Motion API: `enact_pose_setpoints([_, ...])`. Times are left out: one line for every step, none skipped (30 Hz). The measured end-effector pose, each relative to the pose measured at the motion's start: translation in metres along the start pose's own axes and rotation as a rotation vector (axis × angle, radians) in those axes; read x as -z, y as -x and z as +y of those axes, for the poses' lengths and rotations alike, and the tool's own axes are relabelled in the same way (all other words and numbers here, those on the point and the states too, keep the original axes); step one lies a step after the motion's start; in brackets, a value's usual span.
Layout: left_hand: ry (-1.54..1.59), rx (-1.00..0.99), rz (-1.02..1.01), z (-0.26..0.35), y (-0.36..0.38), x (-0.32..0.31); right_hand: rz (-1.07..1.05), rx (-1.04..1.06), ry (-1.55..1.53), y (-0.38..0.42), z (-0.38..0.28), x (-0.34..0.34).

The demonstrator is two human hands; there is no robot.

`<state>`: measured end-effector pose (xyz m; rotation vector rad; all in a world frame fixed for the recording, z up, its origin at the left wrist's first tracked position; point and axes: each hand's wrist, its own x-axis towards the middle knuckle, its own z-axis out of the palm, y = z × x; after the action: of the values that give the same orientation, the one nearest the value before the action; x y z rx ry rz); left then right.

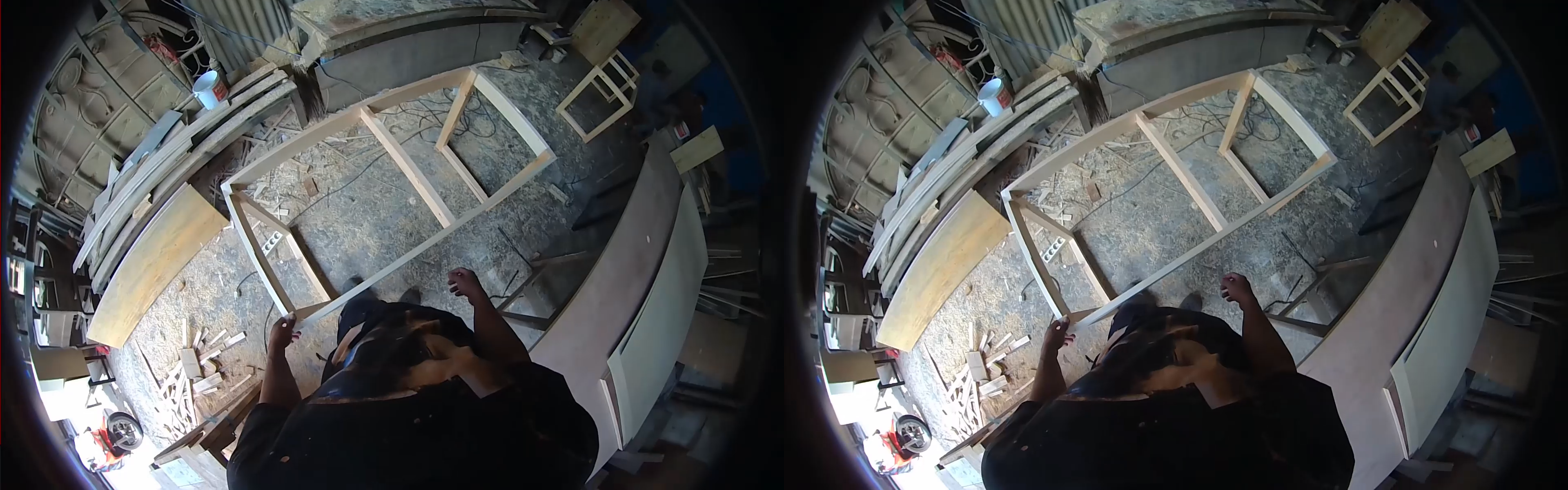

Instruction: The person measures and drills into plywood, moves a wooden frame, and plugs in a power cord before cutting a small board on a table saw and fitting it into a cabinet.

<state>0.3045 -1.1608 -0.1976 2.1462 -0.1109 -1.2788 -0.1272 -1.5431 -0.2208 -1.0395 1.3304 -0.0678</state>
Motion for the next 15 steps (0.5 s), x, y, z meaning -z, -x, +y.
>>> enact_pose_setpoints([0.031,-0.003,-0.003,-0.004,-0.004,0.0,0.018,0.044,0.001,-0.002,-0.008,-0.001])
enact_pose_setpoints([0.062,-0.002,-0.005,-0.008,-0.006,0.0,0.035,0.087,0.002,-0.006,-0.016,0.0])
enact_pose_setpoints([0.047,-0.007,0.014,-0.009,-0.007,-0.001,0.06,0.121,0.04,-0.019,-0.024,0.003])
enact_pose_setpoints([0.025,0.002,0.024,-0.005,-0.003,-0.001,0.17,0.321,0.235,-0.028,-0.031,0.004])
enact_pose_setpoints([0.003,0.007,0.019,-0.003,0.0,-0.001,0.346,0.541,0.471,-0.04,-0.037,0.006])
enact_pose_setpoints([-0.013,0.005,0.016,-0.001,0.0,-0.002,0.371,0.507,0.579,-0.034,-0.063,0.006])
enact_pose_setpoints([-0.022,0.008,0.016,-0.003,-0.002,-0.002,0.394,0.478,0.689,-0.017,-0.094,0.003])
enact_pose_setpoints([-0.017,0.008,0.017,-0.002,-0.001,-0.004,0.393,0.481,0.693,-0.01,-0.107,-0.001])
enact_pose_setpoints([0.016,0.021,0.018,-0.001,0.001,-0.005,0.402,0.459,0.843,-0.006,-0.119,-0.006])
enact_pose_setpoints([0.053,0.03,0.022,0.0,0.004,-0.004,0.411,0.442,0.993,-0.008,-0.13,-0.01])
enact_pose_setpoints([0.075,0.053,0.016,-0.006,-0.003,-0.003,0.359,0.412,1.088,-0.02,-0.128,-0.01])
enact_pose_setpoints([0.051,0.067,0.032,-0.003,-0.001,-0.004,0.31,0.385,1.182,-0.033,-0.115,-0.008])
enact_pose_setpoints([0.084,0.062,0.024,-0.009,-0.007,-0.003,0.31,0.369,1.195,-0.04,-0.11,-0.01])
enact_pose_setpoints([0.11,0.087,0.022,-0.01,-0.007,-0.002,0.31,0.351,1.207,-0.043,-0.106,-0.013])
enact_pose_setpoints([0.071,0.09,0.048,-0.004,-0.003,-0.003,0.302,0.322,1.212,-0.034,-0.113,-0.017])
